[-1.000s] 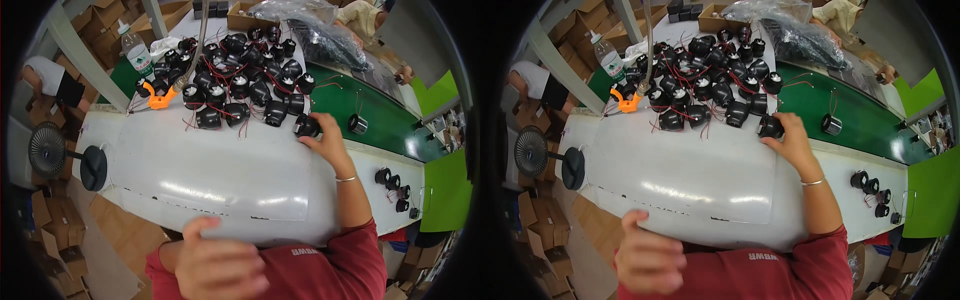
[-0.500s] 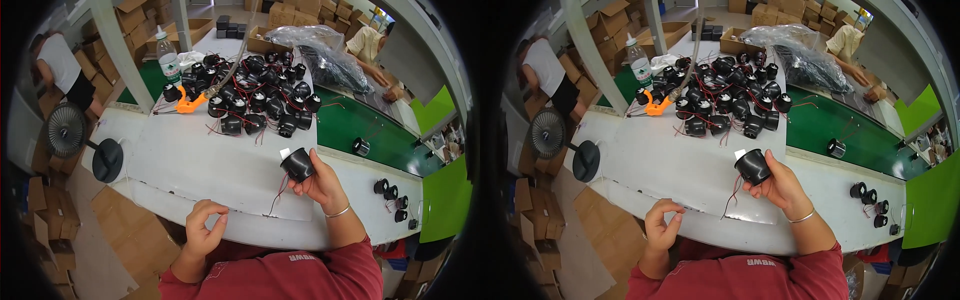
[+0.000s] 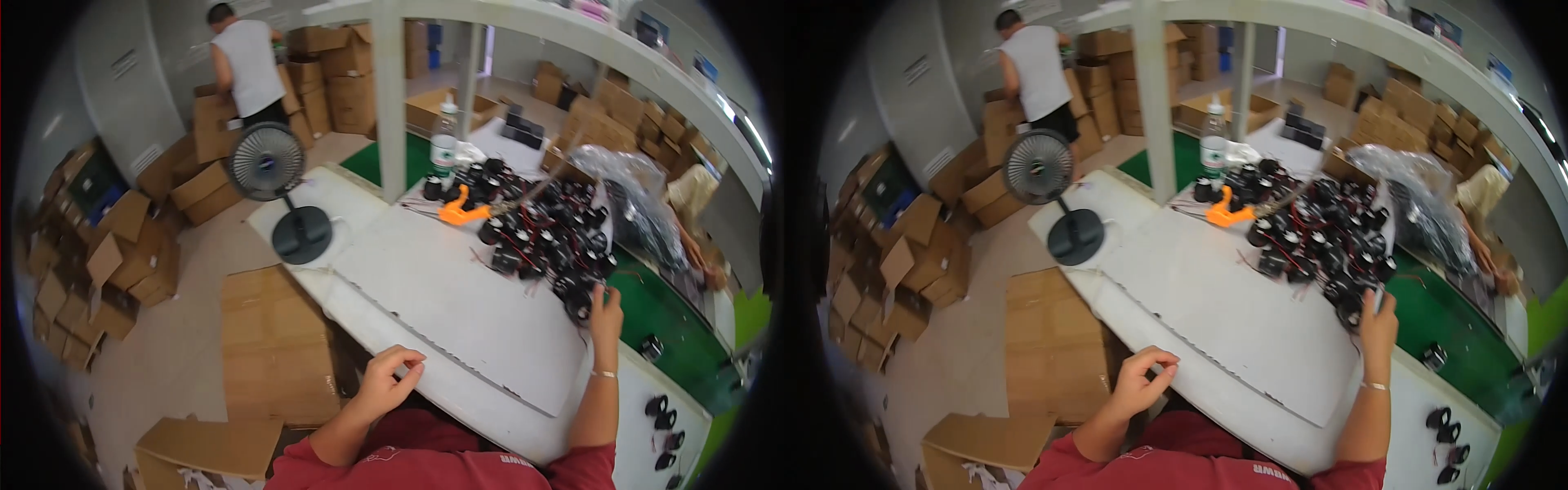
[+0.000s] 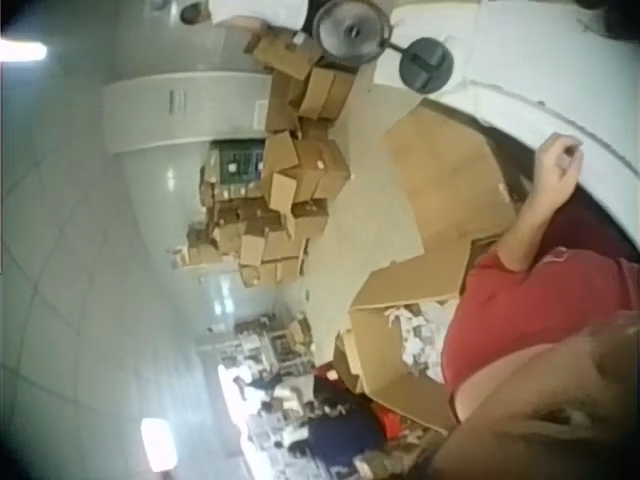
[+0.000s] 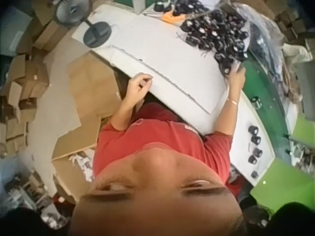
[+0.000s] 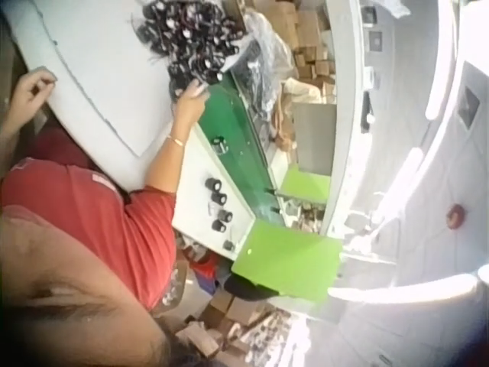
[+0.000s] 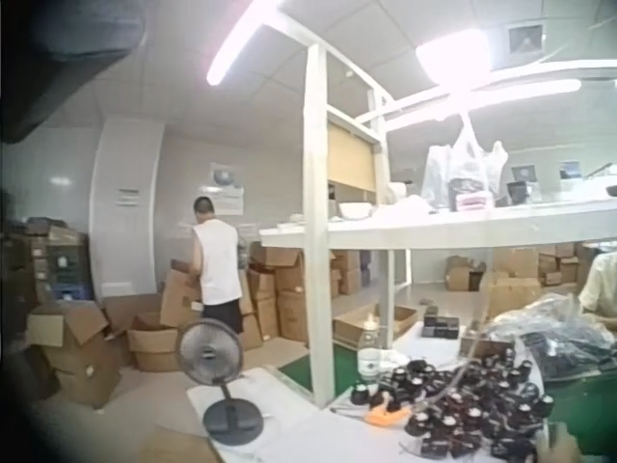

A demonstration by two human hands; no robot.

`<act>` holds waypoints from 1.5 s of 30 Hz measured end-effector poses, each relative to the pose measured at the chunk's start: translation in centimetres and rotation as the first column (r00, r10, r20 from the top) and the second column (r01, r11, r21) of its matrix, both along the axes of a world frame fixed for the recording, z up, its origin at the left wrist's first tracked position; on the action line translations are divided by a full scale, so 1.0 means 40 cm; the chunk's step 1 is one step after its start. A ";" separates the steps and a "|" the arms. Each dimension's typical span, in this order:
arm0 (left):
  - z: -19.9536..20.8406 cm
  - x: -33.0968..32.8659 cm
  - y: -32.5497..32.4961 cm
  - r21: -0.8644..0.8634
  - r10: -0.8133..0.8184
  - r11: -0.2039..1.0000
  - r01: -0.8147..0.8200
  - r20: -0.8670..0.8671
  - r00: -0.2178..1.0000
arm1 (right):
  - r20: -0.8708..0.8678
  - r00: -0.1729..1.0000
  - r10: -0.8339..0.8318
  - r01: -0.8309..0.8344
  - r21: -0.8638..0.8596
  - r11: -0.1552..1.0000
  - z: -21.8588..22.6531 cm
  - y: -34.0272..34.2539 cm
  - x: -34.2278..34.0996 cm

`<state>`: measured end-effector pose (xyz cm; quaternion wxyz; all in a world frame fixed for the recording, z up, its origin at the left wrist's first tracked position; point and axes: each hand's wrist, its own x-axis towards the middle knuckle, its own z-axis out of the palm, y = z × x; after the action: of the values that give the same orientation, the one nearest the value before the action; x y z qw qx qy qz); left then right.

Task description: The person assembles clear plastic covers onto black electronic modules by hand at an industrial workbench.

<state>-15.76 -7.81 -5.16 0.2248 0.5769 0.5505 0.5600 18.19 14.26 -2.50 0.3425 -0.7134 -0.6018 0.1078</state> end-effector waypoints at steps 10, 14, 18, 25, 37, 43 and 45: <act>-0.060 -0.075 -0.034 0.001 0.169 0.985 -0.171 0.139 0.976 | -0.438 0.882 0.172 -0.133 0.117 0.984 -0.124 -0.060 0.080; -0.156 -0.127 -0.052 0.068 0.379 0.905 -0.420 0.319 0.869 | 0.048 0.993 0.106 -0.116 0.433 0.894 -0.071 -0.120 0.058; -0.350 -0.268 -0.044 -0.149 0.692 0.667 -0.730 0.487 0.533 | 0.062 0.990 0.126 -0.140 0.496 0.857 -0.016 -0.265 0.035; -0.686 -0.325 -0.167 0.026 0.788 0.508 -0.861 -0.418 0.452 | 0.133 0.963 0.234 -0.266 0.338 0.903 -0.086 -0.476 -0.029; -0.682 -0.305 -0.143 -0.197 0.564 0.513 -0.836 -0.657 0.501 | 0.074 0.990 0.117 -0.128 0.162 0.978 -0.178 -0.582 -0.028; -0.676 -0.307 -0.139 -0.281 0.513 0.492 -0.824 -0.671 0.535 | 0.090 0.991 0.097 -0.108 0.123 0.986 -0.206 -0.595 -0.007; -0.679 -0.310 -0.142 -0.289 0.506 0.487 -0.824 -0.675 0.536 | 0.130 0.985 0.115 -0.128 0.095 0.987 -0.214 -0.619 0.010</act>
<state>-28.16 -13.49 -32.31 -0.0099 0.3290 0.9151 0.2330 18.59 -10.51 -11.07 0.3337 -0.6621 -0.6689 0.0528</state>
